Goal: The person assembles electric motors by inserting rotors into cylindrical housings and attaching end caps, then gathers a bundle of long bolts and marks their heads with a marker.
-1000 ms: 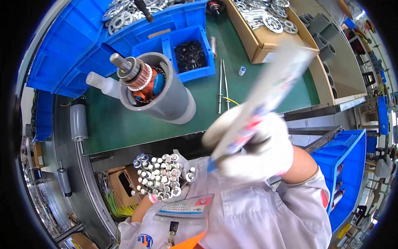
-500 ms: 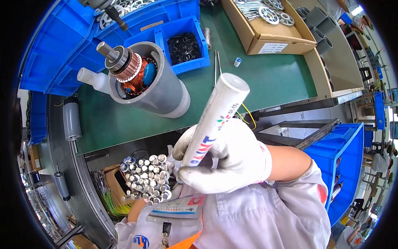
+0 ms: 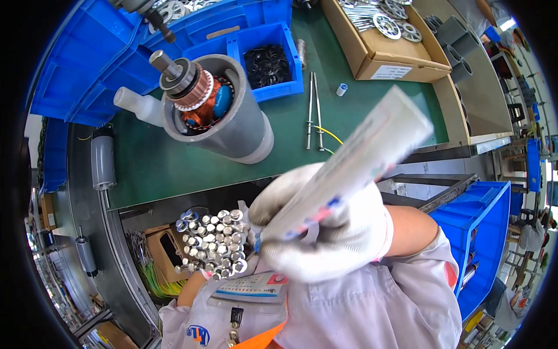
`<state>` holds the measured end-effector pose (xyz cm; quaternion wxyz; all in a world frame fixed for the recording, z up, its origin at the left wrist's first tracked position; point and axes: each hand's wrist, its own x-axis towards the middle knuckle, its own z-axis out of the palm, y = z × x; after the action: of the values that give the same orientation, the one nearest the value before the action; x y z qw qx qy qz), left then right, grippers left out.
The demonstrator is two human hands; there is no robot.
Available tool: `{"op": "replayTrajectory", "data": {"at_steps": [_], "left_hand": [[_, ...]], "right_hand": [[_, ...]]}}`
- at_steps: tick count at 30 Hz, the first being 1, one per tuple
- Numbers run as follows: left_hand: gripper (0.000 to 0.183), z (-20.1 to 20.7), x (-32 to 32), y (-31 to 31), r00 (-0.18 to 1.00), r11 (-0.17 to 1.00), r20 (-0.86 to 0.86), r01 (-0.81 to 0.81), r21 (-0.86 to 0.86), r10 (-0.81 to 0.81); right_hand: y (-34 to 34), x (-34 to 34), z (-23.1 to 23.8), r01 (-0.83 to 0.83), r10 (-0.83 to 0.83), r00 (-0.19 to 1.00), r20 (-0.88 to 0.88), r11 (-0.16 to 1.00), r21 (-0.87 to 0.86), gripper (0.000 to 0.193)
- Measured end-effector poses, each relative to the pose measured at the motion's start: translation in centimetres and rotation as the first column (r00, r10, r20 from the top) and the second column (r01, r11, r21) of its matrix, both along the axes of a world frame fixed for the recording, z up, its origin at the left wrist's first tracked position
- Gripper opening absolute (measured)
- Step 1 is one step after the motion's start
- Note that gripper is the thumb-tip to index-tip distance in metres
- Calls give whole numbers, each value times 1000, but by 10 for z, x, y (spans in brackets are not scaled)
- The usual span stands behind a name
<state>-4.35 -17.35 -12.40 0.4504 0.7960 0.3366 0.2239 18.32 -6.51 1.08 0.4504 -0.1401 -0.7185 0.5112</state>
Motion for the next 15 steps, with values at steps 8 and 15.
{"op": "replayTrajectory", "data": {"at_steps": [8, 15], "left_hand": [[51, -3, -5, -13, 988, 985, -155, 53, 165, -28], [57, 1, 10, -5, 953, 983, -293, 119, 143, -72]], "right_hand": [[17, -24, 20, -498, 480, 861, 168, 863, 86, 19], [14, -27, 33, -449, 406, 880, 246, 881, 149, 16]]}}
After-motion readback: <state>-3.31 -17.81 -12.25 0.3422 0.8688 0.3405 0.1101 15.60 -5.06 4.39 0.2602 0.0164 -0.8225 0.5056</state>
